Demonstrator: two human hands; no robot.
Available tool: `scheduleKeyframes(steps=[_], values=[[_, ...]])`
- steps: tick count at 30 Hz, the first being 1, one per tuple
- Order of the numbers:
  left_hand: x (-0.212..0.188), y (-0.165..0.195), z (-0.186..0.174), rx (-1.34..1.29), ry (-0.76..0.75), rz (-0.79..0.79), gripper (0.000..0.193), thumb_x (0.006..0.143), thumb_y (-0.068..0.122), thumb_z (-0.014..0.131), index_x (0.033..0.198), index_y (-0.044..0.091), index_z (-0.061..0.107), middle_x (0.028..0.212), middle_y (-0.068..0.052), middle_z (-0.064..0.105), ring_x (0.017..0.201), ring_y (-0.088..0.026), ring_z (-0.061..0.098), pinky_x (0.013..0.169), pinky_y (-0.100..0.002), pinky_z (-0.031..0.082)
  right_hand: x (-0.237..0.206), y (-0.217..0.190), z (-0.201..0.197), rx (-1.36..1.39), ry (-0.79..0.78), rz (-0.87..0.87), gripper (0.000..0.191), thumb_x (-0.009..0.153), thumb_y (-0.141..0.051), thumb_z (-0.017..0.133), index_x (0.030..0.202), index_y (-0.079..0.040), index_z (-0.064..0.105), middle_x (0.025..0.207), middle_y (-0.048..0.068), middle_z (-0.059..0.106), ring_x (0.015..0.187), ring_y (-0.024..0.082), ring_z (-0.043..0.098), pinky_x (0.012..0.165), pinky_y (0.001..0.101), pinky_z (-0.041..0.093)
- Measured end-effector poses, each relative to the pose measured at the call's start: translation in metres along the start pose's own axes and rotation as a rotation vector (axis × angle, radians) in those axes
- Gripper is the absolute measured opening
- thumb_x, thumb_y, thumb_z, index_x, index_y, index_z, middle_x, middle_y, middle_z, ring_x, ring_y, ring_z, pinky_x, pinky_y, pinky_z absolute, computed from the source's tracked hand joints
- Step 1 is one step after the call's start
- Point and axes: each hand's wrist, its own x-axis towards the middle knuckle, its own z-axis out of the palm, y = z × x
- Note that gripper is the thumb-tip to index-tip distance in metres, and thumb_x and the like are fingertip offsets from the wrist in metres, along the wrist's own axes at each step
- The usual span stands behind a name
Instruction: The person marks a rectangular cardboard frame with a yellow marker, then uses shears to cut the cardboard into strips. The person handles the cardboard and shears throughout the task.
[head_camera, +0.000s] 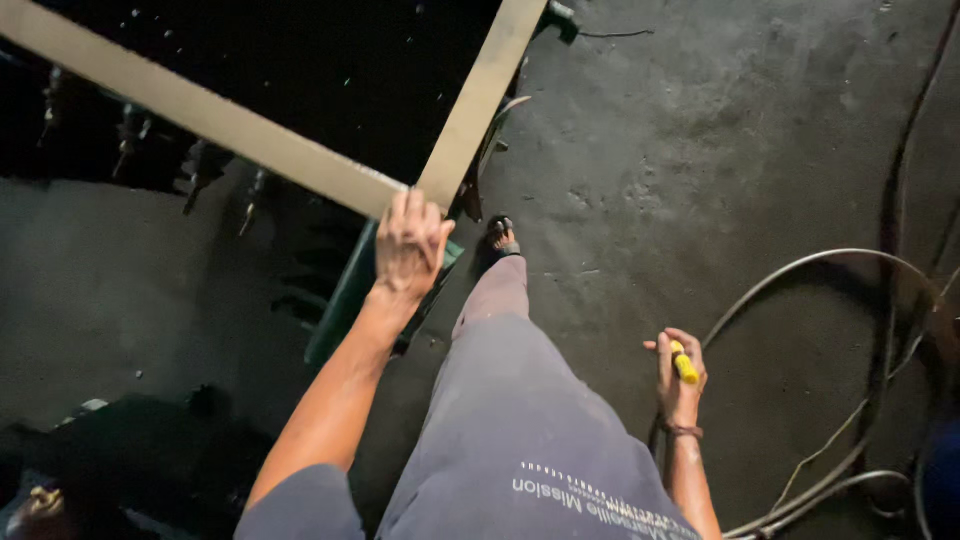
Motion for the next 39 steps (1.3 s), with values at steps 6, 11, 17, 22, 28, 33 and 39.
scheduleKeyframes(steps=[6, 11, 17, 22, 28, 33, 39], values=[[0.035, -0.010, -0.027, -0.228, -0.235, -0.200, 0.027, 0.095, 0.026, 0.071, 0.080, 0.004, 0.067, 0.095, -0.017, 0.061, 0.096, -0.037, 0.062, 0.080, -0.049, 0.053, 0.135, -0.085, 0.012, -0.172, 0.114, -0.266, 0.033, 0.098, -0.023, 0.080, 0.120, -0.003, 0.066, 0.105, 0.013, 0.073, 0.094, 0.021, 0.070, 0.083, 0.0328, 0.054], [0.076, -0.003, -0.049, -0.300, -0.209, -0.315, 0.024, 0.094, 0.023, 0.070, 0.083, 0.002, 0.066, 0.086, -0.016, 0.064, 0.085, -0.037, 0.064, 0.075, -0.049, 0.052, 0.277, -0.191, 0.051, 0.130, -0.081, -0.336, 0.033, 0.097, -0.013, 0.082, 0.123, -0.008, 0.061, 0.097, 0.006, 0.075, 0.089, 0.017, 0.073, 0.078, 0.0318, 0.059], [0.122, 0.020, -0.050, -0.367, 0.013, -0.495, 0.014, 0.096, 0.015, 0.069, 0.091, 0.002, 0.068, 0.092, -0.014, 0.067, 0.087, -0.037, 0.065, 0.075, -0.047, 0.051, 0.399, -0.311, 0.123, 0.056, -0.181, -0.738, 0.042, 0.097, -0.015, 0.086, 0.127, -0.011, 0.057, 0.108, 0.007, 0.078, 0.097, 0.018, 0.075, 0.082, 0.0347, 0.059], [0.141, 0.044, -0.043, -0.351, 0.084, -0.752, 0.013, 0.097, 0.015, 0.069, 0.094, 0.003, 0.070, 0.093, -0.013, 0.069, 0.083, -0.035, 0.068, 0.071, -0.044, 0.053, 0.435, -0.342, 0.161, 0.058, -0.424, -0.724, 0.040, 0.095, -0.016, 0.084, 0.124, -0.011, 0.057, 0.106, 0.008, 0.078, 0.087, 0.018, 0.074, 0.075, 0.0356, 0.058], [0.174, 0.066, -0.020, -0.300, 0.189, -0.956, 0.011, 0.096, 0.014, 0.070, 0.093, 0.003, 0.071, 0.094, -0.013, 0.070, 0.086, -0.035, 0.068, 0.074, -0.045, 0.054, 0.450, -0.346, 0.168, 0.134, -0.720, -0.564, 0.030, 0.098, -0.020, 0.076, 0.122, -0.014, 0.059, 0.094, 0.003, 0.076, 0.082, 0.018, 0.075, 0.071, 0.0344, 0.059], [0.231, 0.074, 0.018, -0.243, 0.343, -0.862, 0.010, 0.094, 0.013, 0.072, 0.095, 0.003, 0.071, 0.097, -0.012, 0.071, 0.093, -0.033, 0.068, 0.082, -0.042, 0.055, 0.457, -0.349, 0.167, -0.202, -0.637, -0.999, 0.022, 0.102, -0.020, 0.072, 0.121, -0.016, 0.063, 0.082, 0.002, 0.073, 0.068, 0.022, 0.064, 0.073, 0.0383, 0.041], [0.250, 0.095, 0.028, -0.286, 0.329, -0.866, 0.011, 0.095, 0.013, 0.071, 0.094, 0.003, 0.070, 0.096, -0.011, 0.070, 0.091, -0.032, 0.067, 0.082, -0.042, 0.054, 0.465, -0.349, 0.164, -0.212, -0.682, -1.122, 0.022, 0.099, -0.019, 0.070, 0.120, -0.018, 0.063, 0.087, 0.000, 0.076, 0.071, 0.019, 0.067, 0.074, 0.0391, 0.038]])
